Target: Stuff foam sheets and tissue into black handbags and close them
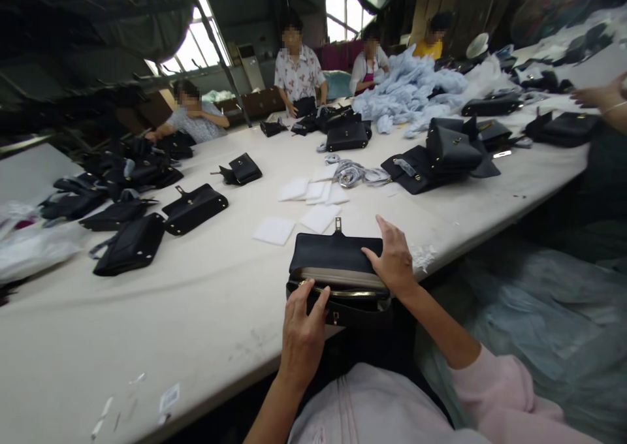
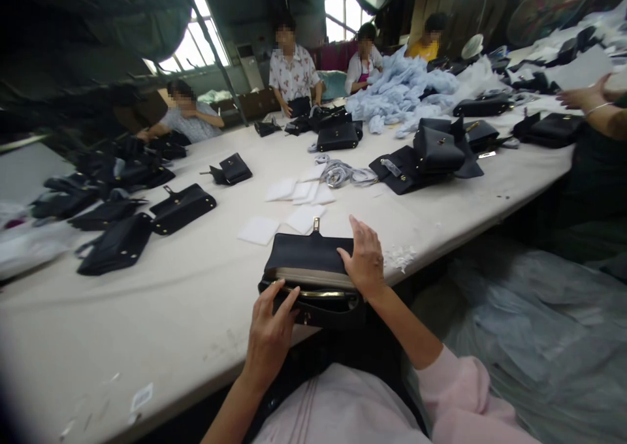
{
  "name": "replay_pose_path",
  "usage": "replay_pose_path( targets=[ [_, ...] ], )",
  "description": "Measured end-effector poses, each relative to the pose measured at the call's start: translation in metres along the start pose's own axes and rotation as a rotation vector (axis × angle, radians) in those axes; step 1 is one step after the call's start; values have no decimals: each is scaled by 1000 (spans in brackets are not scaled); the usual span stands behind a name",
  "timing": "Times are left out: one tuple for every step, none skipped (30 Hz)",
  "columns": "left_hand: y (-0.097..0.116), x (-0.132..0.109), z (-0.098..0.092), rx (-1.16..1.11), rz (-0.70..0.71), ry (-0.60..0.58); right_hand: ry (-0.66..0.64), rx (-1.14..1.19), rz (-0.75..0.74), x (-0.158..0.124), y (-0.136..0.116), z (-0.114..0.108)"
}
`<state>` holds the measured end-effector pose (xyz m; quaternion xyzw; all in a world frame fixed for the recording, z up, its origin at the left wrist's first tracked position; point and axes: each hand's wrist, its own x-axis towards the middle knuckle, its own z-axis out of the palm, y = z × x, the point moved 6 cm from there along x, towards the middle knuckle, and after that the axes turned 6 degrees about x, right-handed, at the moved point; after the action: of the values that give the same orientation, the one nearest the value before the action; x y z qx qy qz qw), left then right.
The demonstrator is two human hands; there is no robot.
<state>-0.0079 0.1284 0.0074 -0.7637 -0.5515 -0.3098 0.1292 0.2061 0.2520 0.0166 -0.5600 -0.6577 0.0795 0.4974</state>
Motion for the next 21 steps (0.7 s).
replay_pose_path(
  targets=[
    [-3, 0, -1, -22, -37, 24, 31, 4, -129, -3, -19, -6],
    [-6, -1, -2, -45, -69, 50, 21, 39, -237, -8, -37, -9],
    [-8, -2, -2, -70, -96, 83, -36, 91, -306, -13, -54, -7],
    [-9, -3, -3, -93, -115, 118, -138, 147, -335, -18, -68, -1],
    [-11, -3, -3, -110, -125, 152, -281, 188, -338, -23, -79, 9],
    [-12, -4, -4, -116, -125, 180, -445, 197, -315, -28, -88, 23],
    [-14, -4, -4, -109, -118, 199, -598, 169, -271, -33, -93, 37],
    [-16, -4, -5, -90, -104, 204, -720, 124, -222, -36, -94, 50],
    [-18, -4, -5, -63, -84, 195, -813, 94, -190, -38, -95, 62],
    [-20, -4, -6, -35, -64, 176, -887, 102, -189, -39, -97, 72],
    [-24, -4, -7, -17, -47, 149, -943, 151, -209, -38, -100, 82],
    [-28, -4, -8, -16, -38, 119, -989, 234, -237, -38, -102, 90],
    [-31, -3, -10, -27, -35, 89, -1032, 330, -266, -37, -105, 97],
    [-35, -2, -11, -46, -39, 56, -1070, 417, -277, -36, -107, 105],
    [-39, -1, -12, -72, -47, 23, -1089, 486, -257, -35, -107, 112],
    [-43, 2, -12, -100, -56, -8, -1089, 542, -212, -32, -105, 118],
    [-46, 6, -11, -125, -65, -35, -1068, 591, -159, -29, -103, 123],
    [-49, 10, -10, -145, -71, -60, -1030, 636, -113, -25, -101, 126],
    [-51, 15, -8, -160, -71, -85, -976, 680, -75, -21, -99, 127],
    [-52, 21, -6, -169, -66, -111, -917, 727, -46, -18, -97, 126],
    [-53, 26, -4, -174, -55, -136, -871, 774, -26, -15, -96, 124]
  ],
)
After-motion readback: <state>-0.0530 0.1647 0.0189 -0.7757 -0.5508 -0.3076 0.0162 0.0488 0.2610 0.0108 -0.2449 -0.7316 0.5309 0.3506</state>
